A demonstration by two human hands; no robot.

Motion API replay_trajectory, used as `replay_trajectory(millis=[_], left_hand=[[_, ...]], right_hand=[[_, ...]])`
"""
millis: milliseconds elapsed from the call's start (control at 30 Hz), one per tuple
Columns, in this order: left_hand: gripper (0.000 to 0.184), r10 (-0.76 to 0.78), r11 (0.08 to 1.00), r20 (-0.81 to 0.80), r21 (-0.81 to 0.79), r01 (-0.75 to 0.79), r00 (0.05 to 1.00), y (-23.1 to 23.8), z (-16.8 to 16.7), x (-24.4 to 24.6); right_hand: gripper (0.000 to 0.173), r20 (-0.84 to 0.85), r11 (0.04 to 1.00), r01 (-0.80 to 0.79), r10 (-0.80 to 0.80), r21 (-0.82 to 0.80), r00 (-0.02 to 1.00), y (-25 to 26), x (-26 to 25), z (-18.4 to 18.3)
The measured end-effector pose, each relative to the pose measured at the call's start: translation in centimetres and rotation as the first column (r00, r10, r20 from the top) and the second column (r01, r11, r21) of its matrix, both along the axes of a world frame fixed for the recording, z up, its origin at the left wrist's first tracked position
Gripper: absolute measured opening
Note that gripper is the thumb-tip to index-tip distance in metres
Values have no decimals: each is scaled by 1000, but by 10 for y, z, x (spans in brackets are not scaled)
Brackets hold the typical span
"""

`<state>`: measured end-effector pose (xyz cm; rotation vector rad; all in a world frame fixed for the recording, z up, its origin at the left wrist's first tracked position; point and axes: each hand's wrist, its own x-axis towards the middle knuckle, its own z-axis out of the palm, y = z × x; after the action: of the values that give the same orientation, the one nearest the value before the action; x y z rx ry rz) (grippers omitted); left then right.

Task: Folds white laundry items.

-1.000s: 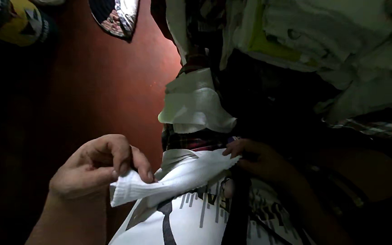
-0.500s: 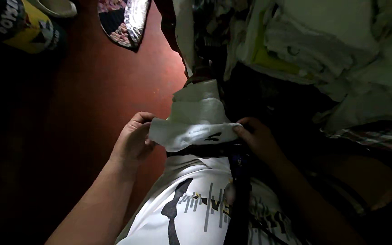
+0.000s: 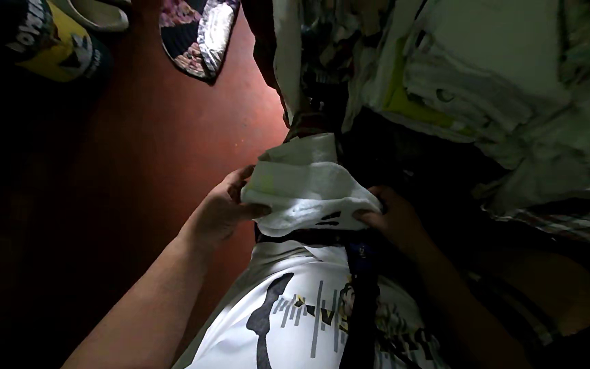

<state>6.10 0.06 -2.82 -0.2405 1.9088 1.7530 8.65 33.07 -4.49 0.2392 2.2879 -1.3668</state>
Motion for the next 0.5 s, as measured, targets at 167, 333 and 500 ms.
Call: replay_trajectory(millis=[167, 333, 500], left_hand=[[60, -134, 938, -524, -341, -62, 841, -1, 32, 13], [16, -246, 920, -930, -313, -235, 275, -11, 37, 0], [8, -273, 858, -918, -367, -358, 286, -10, 2, 8]], right_hand=[[18, -758, 974, 153, 29, 169, 651, 0, 25, 2], [13, -969, 950, 235, 166, 208, 185, 4, 17, -14], [6, -962, 936, 263, 185, 235, 200, 2, 15, -25]])
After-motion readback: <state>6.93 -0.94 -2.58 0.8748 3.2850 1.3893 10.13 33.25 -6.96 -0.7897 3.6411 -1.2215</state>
